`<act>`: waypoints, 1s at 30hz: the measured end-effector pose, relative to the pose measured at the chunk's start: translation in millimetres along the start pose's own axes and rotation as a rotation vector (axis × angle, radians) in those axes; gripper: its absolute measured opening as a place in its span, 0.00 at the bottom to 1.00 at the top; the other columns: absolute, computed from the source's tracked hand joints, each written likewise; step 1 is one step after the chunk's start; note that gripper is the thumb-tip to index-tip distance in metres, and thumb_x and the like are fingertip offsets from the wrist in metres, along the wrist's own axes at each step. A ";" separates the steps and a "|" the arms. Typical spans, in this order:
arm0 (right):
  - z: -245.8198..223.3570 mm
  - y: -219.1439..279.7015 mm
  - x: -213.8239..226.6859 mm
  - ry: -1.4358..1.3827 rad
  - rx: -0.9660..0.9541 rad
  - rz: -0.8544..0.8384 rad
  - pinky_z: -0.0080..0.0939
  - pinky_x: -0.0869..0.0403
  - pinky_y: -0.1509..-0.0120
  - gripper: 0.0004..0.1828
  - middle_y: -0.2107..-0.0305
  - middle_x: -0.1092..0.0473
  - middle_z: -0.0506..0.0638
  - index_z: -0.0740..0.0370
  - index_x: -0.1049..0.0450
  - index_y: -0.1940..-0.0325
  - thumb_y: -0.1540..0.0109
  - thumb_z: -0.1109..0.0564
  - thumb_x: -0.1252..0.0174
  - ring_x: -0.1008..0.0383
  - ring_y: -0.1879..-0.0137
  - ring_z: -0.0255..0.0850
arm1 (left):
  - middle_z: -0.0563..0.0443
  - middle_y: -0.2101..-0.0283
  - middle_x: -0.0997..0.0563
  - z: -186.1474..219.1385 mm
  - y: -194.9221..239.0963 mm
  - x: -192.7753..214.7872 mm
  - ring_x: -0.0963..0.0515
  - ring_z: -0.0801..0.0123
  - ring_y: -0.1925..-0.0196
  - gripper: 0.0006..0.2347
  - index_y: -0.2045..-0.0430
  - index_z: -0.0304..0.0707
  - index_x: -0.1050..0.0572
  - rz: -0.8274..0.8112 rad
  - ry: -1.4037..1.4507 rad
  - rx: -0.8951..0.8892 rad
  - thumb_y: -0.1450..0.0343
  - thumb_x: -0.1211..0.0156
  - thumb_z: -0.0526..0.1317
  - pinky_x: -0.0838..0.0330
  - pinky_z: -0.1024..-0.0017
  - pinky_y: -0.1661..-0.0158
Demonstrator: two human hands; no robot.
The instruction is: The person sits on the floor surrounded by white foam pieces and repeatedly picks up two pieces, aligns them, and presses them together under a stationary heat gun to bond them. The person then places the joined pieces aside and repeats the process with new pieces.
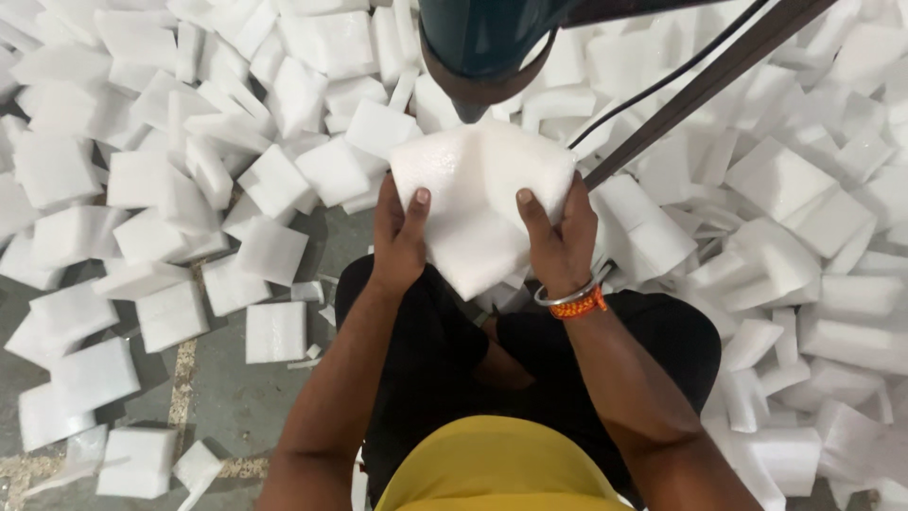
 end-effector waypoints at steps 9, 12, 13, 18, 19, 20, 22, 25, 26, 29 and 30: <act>-3.4 -38.7 -17.2 -0.244 0.045 0.061 0.34 0.29 0.52 0.30 0.59 0.27 0.51 0.73 0.38 0.29 0.29 0.53 0.42 0.30 0.57 0.33 | 0.41 0.43 0.25 18.8 -41.1 0.0 0.25 0.65 0.44 0.24 0.36 0.26 0.39 0.017 0.074 0.023 0.22 0.47 0.46 0.29 0.67 0.44; -5.0 -30.7 -19.4 -0.189 0.068 0.052 0.33 0.28 0.54 0.29 0.59 0.25 0.52 0.73 0.38 0.29 0.29 0.52 0.42 0.29 0.59 0.32 | 0.40 0.40 0.27 16.5 -34.7 0.9 0.27 0.65 0.42 0.23 0.34 0.26 0.41 -0.013 -0.002 -0.001 0.20 0.50 0.45 0.31 0.68 0.41; -5.4 -26.3 -19.8 -0.139 0.064 0.043 0.34 0.27 0.54 0.28 0.59 0.24 0.53 0.73 0.37 0.30 0.29 0.52 0.42 0.28 0.59 0.33 | 0.39 0.40 0.28 15.5 -30.7 1.2 0.28 0.65 0.41 0.23 0.33 0.26 0.43 -0.033 -0.073 -0.020 0.20 0.51 0.45 0.32 0.68 0.41; -2.8 -1.1 -20.7 0.051 0.030 -0.012 0.35 0.23 0.58 0.30 0.62 0.22 0.55 0.72 0.37 0.32 0.31 0.49 0.43 0.21 0.62 0.35 | 0.39 0.42 0.28 5.4 -3.9 4.9 0.28 0.64 0.42 0.22 0.33 0.26 0.45 -0.120 -0.179 -0.069 0.18 0.54 0.43 0.31 0.66 0.41; -2.1 5.0 -19.8 0.041 0.042 -0.022 0.36 0.23 0.58 0.30 0.62 0.22 0.56 0.72 0.36 0.33 0.31 0.48 0.42 0.21 0.61 0.37 | 0.40 0.42 0.28 2.2 2.8 6.1 0.28 0.64 0.42 0.22 0.33 0.26 0.46 -0.116 -0.187 -0.052 0.19 0.54 0.43 0.31 0.66 0.42; -1.1 9.5 -19.5 0.029 0.057 -0.033 0.37 0.23 0.57 0.29 0.61 0.22 0.57 0.73 0.36 0.34 0.31 0.48 0.42 0.21 0.61 0.38 | 0.40 0.42 0.29 0.2 8.7 7.4 0.28 0.64 0.43 0.22 0.34 0.26 0.46 -0.111 -0.197 -0.037 0.19 0.54 0.43 0.31 0.65 0.43; 5.2 18.3 -18.6 0.000 0.025 -0.044 0.38 0.22 0.54 0.32 0.58 0.22 0.57 0.73 0.38 0.32 0.31 0.47 0.42 0.20 0.57 0.39 | 0.40 0.42 0.29 -0.9 19.9 9.3 0.28 0.64 0.43 0.22 0.33 0.25 0.48 -0.106 -0.227 -0.019 0.19 0.54 0.42 0.31 0.65 0.42; 14.7 28.5 -19.9 -0.056 0.005 -0.109 0.40 0.22 0.47 0.36 0.51 0.25 0.59 0.73 0.42 0.29 0.31 0.46 0.41 0.21 0.49 0.42 | 0.37 0.39 0.30 9.3 35.3 14.9 0.29 0.62 0.39 0.24 0.31 0.24 0.50 -0.120 -0.317 -0.034 0.18 0.54 0.41 0.33 0.64 0.40; 18.0 30.9 -19.9 -0.077 0.003 -0.140 0.41 0.22 0.44 0.36 0.48 0.26 0.60 0.73 0.43 0.29 0.31 0.45 0.41 0.22 0.47 0.43 | 0.35 0.37 0.31 15.4 40.6 17.6 0.30 0.60 0.37 0.25 0.31 0.24 0.51 -0.135 -0.362 -0.056 0.18 0.53 0.41 0.35 0.63 0.39; 24.5 44.6 -29.8 -0.131 0.024 -0.269 0.43 0.24 0.41 0.37 0.46 0.28 0.62 0.72 0.42 0.29 0.31 0.45 0.40 0.25 0.43 0.45 | 0.36 0.46 0.23 21.8 65.1 45.3 0.23 0.59 0.46 0.25 0.34 0.24 0.43 -0.097 -0.506 0.094 0.23 0.47 0.42 0.28 0.63 0.46; 24.3 50.5 -36.4 -0.139 0.057 -0.338 0.44 0.24 0.39 0.37 0.44 0.29 0.62 0.72 0.44 0.28 0.31 0.46 0.40 0.26 0.41 0.45 | 0.37 0.51 0.19 20.9 74.6 62.4 0.19 0.60 0.51 0.25 0.36 0.26 0.38 -0.061 -0.556 0.180 0.26 0.45 0.43 0.24 0.63 0.50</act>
Point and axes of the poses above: each hand's wrist, its own y-axis away from the middle knuckle, its own x-axis out of the back of the hand, z = x × y, the point moved 6 cm from there along -y, towards the middle knuckle
